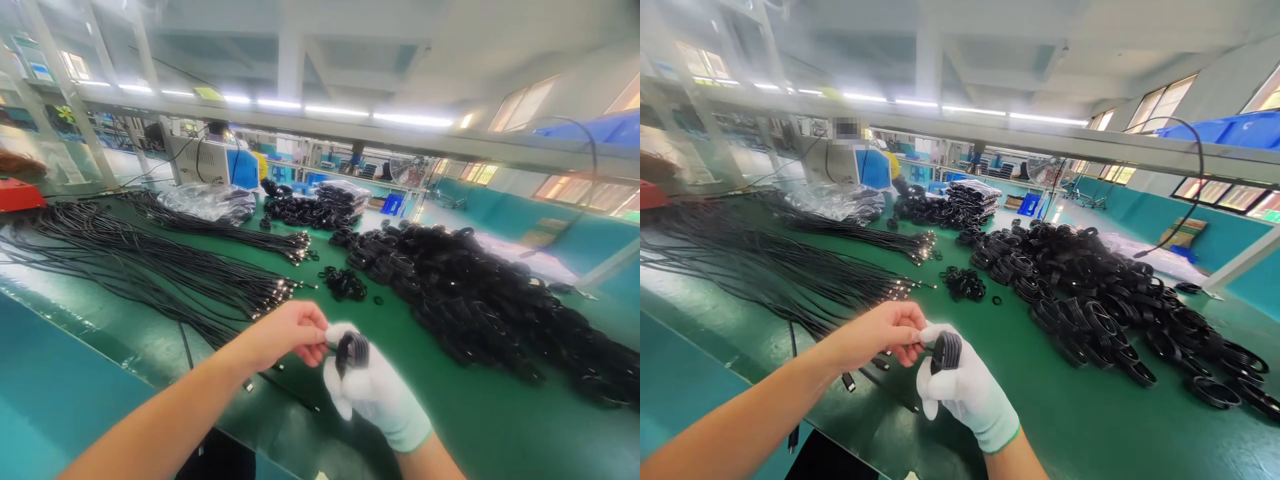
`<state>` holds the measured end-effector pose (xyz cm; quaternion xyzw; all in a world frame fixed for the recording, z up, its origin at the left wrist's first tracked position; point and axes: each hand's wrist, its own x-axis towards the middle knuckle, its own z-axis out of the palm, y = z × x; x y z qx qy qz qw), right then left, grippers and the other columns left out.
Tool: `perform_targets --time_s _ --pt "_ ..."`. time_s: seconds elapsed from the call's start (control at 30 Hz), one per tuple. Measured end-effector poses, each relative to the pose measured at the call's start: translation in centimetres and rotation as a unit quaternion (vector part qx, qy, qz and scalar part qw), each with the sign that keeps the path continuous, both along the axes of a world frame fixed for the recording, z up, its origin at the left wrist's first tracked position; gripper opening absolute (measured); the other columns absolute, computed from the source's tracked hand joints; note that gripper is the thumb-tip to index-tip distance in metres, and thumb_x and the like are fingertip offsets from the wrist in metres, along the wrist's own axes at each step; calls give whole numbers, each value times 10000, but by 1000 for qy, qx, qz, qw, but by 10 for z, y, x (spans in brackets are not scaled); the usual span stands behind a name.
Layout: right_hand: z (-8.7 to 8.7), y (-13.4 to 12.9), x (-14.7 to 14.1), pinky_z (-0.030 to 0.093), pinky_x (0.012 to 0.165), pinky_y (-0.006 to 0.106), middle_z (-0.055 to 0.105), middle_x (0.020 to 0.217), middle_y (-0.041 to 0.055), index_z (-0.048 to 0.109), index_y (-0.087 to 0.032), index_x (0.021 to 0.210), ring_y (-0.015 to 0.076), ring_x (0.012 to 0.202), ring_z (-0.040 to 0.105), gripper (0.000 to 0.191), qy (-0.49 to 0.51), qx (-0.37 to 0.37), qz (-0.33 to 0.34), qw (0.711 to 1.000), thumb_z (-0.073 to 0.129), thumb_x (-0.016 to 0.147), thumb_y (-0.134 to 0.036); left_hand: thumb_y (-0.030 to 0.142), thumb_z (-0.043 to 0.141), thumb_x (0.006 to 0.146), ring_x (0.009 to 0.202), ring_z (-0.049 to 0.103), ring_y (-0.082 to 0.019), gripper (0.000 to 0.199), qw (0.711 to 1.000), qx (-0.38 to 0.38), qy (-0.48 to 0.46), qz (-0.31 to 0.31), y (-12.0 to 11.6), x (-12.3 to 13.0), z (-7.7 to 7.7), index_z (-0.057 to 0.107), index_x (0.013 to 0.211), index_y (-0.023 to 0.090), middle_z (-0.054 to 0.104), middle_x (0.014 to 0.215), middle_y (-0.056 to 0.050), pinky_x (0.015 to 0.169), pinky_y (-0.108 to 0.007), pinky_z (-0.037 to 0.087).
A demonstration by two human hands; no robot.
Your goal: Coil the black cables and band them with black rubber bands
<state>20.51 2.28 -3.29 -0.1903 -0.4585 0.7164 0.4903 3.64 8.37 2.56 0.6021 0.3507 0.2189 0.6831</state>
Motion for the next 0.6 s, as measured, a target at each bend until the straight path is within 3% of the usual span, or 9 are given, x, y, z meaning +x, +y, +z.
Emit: perform_targets --time_s 0.07,0.13,0.23,0.3,0.37,0.47,0.53,0.6 --pt "-1 2 -3 351 402 172 590 595 -20 446 -200 1163 87 419 483 540 2 4 -15 1000 659 667 -203 165 598 682 642 611 -131 186 997 -22 -64 32 -1 3 1 554 858 125 628 740 -33 660 -296 516" --pt "0 3 -3 358 409 175 590 595 -21 438 -191 1185 84 420 477 555 -5 1 -37 999 654 674 -199 147 568 704 717 615 -136 239 993 11 -99 63 -4 7 -1 558 942 135 624 887 -49 716 -313 516" --pt "0 4 -1 354 398 175 599 594 -15 430 -164 1223 83 407 479 575 -28 -23 -53 998 645 691 -198 133 541 733 918 583 -175 289 975 198 -43 94 -9 12 -4 600 1011 182 606 1048 -46 860 -339 471" --pt "-3 4 0 351 388 175 602 569 -4 482 -118 1176 85 395 484 522 -47 -44 -30 997 656 692 -203 117 558 720 1031 525 -202 343 940 333 36 69 -11 15 -4 640 1036 221 611 1083 -36 938 -345 415" --pt "-7 4 0 355 376 178 604 553 15 544 -79 1072 90 380 494 453 -45 -58 24 997 695 676 -238 99 555 712 1011 522 -201 346 908 407 90 31 -11 17 -2 678 999 247 637 1036 -18 940 -332 399" --pt "-10 6 -1 446 424 203 641 690 49 550 -120 1027 124 488 586 435 18 -89 30 995 704 718 -385 95 535 721 874 556 -179 278 900 417 126 23 -4 17 1 708 892 231 659 873 -10 854 -298 428" --pt "-9 6 -2 508 495 227 643 818 59 546 -156 1032 137 628 626 414 67 -144 -1 987 611 797 -490 146 562 741 884 560 -174 282 917 383 113 23 4 12 1 691 976 233 648 957 -17 836 -289 437" --pt "-6 7 -3 518 496 224 632 860 67 570 -143 992 131 657 624 457 102 -201 17 974 499 843 -569 204 584 760 957 560 -182 353 946 317 66 -28 12 5 -1 642 1106 241 616 1106 -31 857 -291 438"
